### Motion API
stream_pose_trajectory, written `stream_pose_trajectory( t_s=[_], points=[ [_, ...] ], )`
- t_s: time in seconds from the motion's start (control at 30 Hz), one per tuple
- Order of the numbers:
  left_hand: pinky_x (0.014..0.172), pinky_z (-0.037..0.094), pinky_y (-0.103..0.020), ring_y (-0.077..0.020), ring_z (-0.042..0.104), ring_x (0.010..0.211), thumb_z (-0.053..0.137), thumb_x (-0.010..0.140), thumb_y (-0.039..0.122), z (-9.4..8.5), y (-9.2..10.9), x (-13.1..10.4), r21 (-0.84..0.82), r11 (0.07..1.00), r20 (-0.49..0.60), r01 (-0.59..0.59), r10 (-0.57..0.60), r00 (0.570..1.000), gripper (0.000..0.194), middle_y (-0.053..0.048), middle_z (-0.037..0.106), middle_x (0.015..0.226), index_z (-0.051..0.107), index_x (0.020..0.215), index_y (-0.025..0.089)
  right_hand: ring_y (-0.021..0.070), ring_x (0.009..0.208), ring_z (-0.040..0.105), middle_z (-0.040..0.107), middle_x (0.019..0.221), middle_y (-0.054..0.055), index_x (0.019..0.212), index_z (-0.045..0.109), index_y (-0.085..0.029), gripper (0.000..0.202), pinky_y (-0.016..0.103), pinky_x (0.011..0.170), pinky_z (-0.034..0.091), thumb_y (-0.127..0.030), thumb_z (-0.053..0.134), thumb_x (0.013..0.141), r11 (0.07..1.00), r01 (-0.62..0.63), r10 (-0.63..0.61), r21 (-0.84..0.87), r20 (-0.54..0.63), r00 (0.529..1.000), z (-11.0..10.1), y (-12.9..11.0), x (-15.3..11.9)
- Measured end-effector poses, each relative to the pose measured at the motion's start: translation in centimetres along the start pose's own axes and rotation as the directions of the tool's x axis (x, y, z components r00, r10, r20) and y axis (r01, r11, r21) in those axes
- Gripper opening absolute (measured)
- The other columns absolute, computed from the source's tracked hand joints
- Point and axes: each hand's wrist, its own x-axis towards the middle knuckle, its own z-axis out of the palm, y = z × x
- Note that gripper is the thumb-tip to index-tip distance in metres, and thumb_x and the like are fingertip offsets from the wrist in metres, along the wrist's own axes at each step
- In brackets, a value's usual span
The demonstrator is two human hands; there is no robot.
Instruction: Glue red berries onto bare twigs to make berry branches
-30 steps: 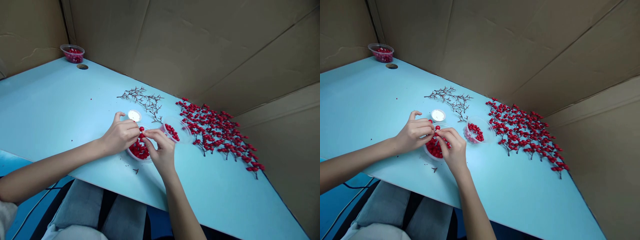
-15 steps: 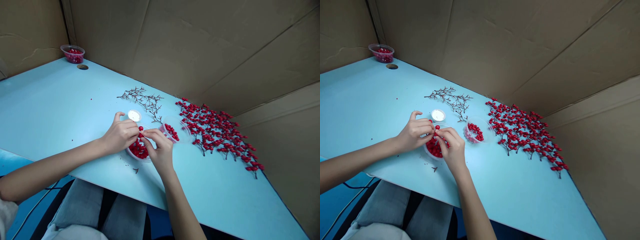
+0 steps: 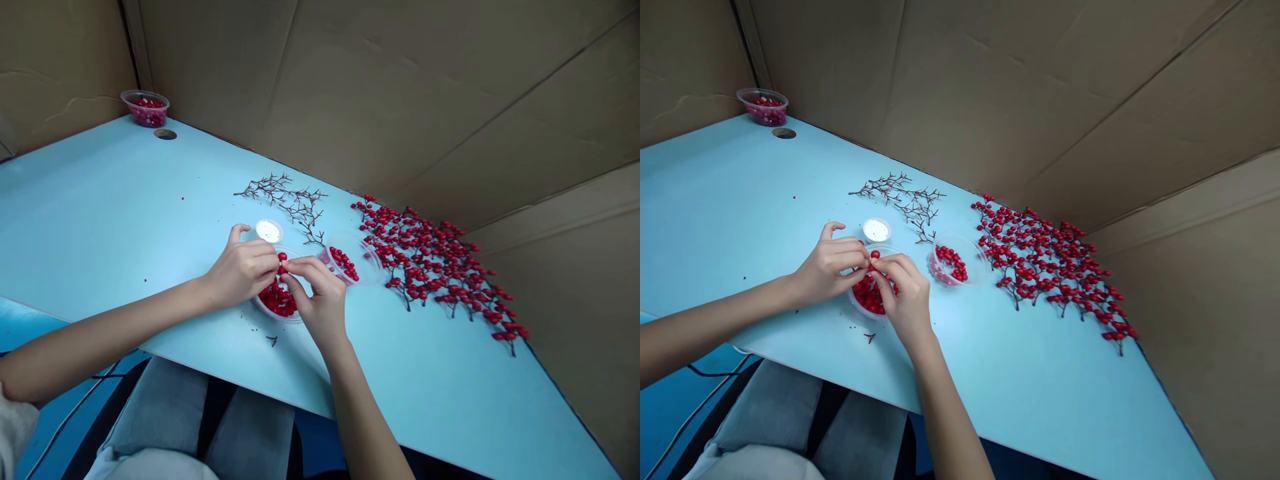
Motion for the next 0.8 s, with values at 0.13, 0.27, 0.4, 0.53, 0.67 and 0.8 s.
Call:
stream_pose_trajectory(
  t_s=[0.13,0.27,0.4,0.53,0.67,0.8],
  points=[
    [0.083,0.024,-0.037,-0.0094,0.054,0.060,0.043,0.077,0.011,0.03,0.13,-0.01,-0.014,0.999,0.011,0.036,-0.036,0.999,0.020,0.002,0.061,0.061,0.049,0.058,0.014,0.0148,0.071,0.059,0.062,0.074,0.005,0.076,0.058,-0.017,0.011,0.027,0.061,0.049,-0.008,0.052,0.074,1.000,-0.012,0.012,0.000,0.001,1.000,0.00,0.02,-0.04],
    [0.083,0.024,-0.036,-0.0094,0.055,0.061,0.045,0.077,0.013,-0.04,0.28,0.00,-0.041,0.995,0.012,0.089,-0.089,0.996,0.017,0.003,0.061,0.062,0.050,0.060,0.015,0.0144,0.071,0.059,0.062,0.075,0.004,0.077,0.058,-0.019,0.011,0.028,0.062,0.049,-0.010,0.052,0.074,0.999,-0.047,0.047,0.012,-0.013,0.999,0.01,-0.01,-0.15],
    [0.084,0.025,-0.034,-0.0093,0.055,0.063,0.046,0.078,0.014,-0.21,0.31,0.05,-0.069,0.989,-0.017,0.129,-0.131,0.991,0.013,0.004,0.061,0.064,0.051,0.066,0.016,0.0145,0.076,0.058,0.062,0.082,0.004,0.085,0.058,-0.019,0.014,0.028,0.066,0.050,-0.012,0.052,0.075,0.982,-0.133,0.134,0.133,0.001,0.991,-0.31,-0.06,-0.17],
    [0.084,0.025,-0.034,-0.0095,0.055,0.064,0.046,0.079,0.015,-0.32,0.30,0.08,-0.061,0.993,-0.024,0.103,-0.105,0.994,0.011,0.003,0.061,0.066,0.052,0.069,0.016,0.0141,0.076,0.058,0.062,0.081,0.003,0.083,0.061,-0.021,0.014,0.029,0.067,0.049,-0.012,0.051,0.076,0.956,-0.190,0.185,0.224,0.043,0.982,-0.71,0.01,-0.04],
    [0.085,0.025,-0.035,-0.0091,0.055,0.061,0.045,0.079,0.013,-0.30,0.35,0.02,-0.024,0.998,-0.044,0.054,-0.055,0.998,0.013,0.004,0.059,0.062,0.049,0.067,0.016,0.0143,0.074,0.058,0.062,0.077,0.003,0.078,0.061,-0.021,0.011,0.030,0.067,0.049,-0.012,0.056,0.073,0.934,-0.226,0.217,0.277,0.063,0.974,-0.72,0.17,-0.02],
    [0.083,0.027,-0.034,-0.0093,0.055,0.060,0.044,0.079,0.012,-0.20,0.41,-0.07,-0.006,0.999,-0.085,0.038,-0.038,0.996,0.013,0.005,0.057,0.059,0.046,0.066,0.016,0.0143,0.073,0.058,0.062,0.075,0.002,0.075,0.061,-0.021,0.011,0.030,0.066,0.049,-0.012,0.056,0.072,0.930,-0.226,0.221,0.291,0.050,0.974,-0.59,0.22,-0.07]
  ],
)
